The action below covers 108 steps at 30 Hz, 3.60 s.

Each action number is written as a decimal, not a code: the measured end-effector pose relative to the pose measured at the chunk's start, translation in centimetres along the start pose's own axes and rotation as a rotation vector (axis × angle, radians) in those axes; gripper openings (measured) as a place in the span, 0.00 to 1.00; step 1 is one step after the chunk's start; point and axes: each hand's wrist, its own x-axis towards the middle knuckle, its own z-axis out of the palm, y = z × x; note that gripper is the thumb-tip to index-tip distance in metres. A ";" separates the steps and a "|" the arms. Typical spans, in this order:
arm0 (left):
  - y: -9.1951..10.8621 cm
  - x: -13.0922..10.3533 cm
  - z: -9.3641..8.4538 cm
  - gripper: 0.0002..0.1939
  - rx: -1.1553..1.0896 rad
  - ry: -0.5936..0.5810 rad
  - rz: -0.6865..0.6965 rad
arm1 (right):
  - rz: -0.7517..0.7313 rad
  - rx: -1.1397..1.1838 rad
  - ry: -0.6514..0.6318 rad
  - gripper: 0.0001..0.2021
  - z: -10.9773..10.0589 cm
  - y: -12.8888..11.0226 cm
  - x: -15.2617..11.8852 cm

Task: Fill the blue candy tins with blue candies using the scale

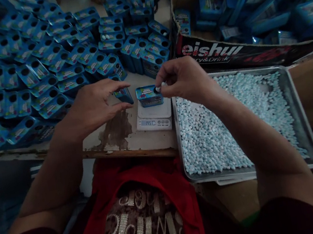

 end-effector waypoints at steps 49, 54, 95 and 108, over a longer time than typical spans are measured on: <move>3.5 4.4 2.7 0.03 -0.112 0.087 -0.019 | -0.097 -0.264 0.039 0.08 -1.3 2.0 -1.7; 4.4 5.5 3.3 0.08 -0.088 0.070 -0.003 | -0.213 -0.555 -0.009 0.02 -0.8 0.6 0.5; -1.3 0.5 1.3 0.08 -0.199 0.316 0.033 | 0.177 0.329 0.150 0.14 0.5 -1.0 0.8; -1.6 2.5 1.2 0.18 -0.272 0.158 -0.003 | 0.613 0.706 0.379 0.16 -2.1 4.6 -1.7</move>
